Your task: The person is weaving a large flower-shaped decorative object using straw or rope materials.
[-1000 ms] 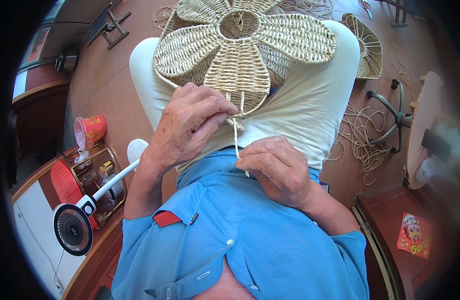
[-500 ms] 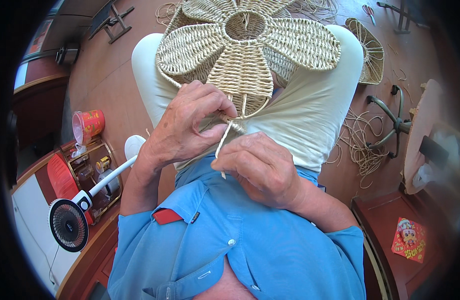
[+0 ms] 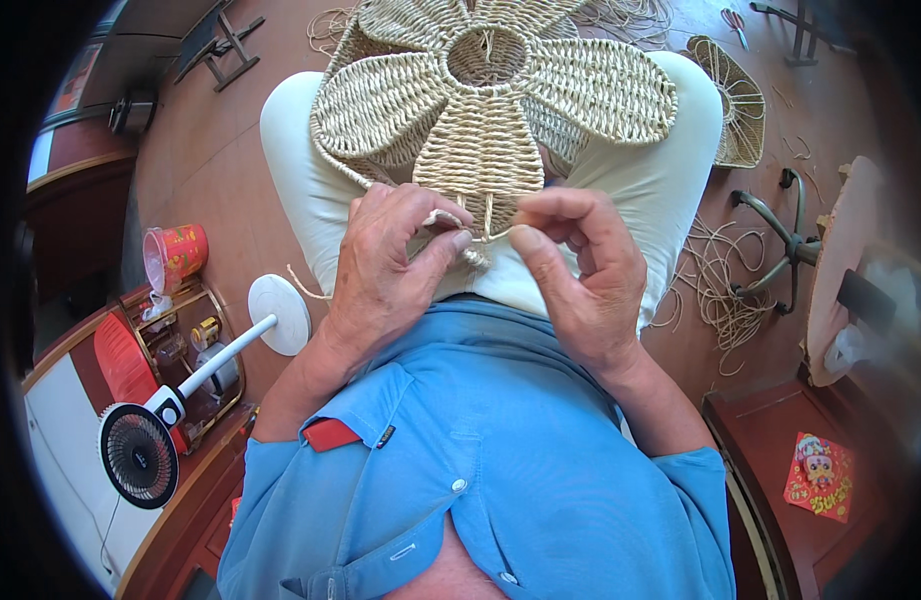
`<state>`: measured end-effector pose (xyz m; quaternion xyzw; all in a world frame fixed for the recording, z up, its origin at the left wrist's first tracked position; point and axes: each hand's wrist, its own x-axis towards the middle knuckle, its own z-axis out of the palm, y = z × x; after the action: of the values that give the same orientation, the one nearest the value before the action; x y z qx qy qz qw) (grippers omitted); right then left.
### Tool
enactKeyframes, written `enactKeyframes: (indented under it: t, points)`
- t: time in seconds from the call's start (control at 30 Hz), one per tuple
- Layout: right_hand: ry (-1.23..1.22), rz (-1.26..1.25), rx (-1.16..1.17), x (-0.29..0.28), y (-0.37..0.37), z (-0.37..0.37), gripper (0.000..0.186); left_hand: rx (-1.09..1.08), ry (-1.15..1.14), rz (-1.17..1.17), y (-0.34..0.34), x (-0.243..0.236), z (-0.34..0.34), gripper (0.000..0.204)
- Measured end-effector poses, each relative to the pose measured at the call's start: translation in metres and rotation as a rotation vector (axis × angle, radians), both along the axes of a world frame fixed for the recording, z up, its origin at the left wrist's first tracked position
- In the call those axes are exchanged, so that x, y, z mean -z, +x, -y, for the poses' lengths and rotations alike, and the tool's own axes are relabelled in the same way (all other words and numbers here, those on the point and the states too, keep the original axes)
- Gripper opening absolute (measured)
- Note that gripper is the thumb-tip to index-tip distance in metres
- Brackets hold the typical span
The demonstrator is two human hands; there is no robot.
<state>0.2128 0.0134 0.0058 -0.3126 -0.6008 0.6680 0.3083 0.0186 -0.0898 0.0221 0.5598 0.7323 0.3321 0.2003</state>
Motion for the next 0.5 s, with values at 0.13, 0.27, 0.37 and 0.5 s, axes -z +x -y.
enactKeyframes:
  t: [0.13, 0.27, 0.37, 0.5]
  points:
    - [-0.249, 0.052, 0.042, 0.025, 0.015, 0.006, 0.019, -0.116, -0.046, 0.074, 0.005, 0.000, 0.001, 0.014]
    - [-0.564, 0.022, -0.084, 0.050, 0.020, 0.008, 0.022, -0.086, -0.051, 0.009, 0.005, 0.002, 0.003, 0.016]
    - [-0.753, -0.016, -0.162, 0.050, 0.008, 0.008, 0.028, -0.028, 0.015, -0.088, 0.003, 0.007, 0.006, 0.017]
    - [-0.889, -0.136, -0.215, 0.056, -0.003, 0.003, 0.034, 0.079, 0.061, -0.194, 0.001, 0.005, 0.006, 0.016]
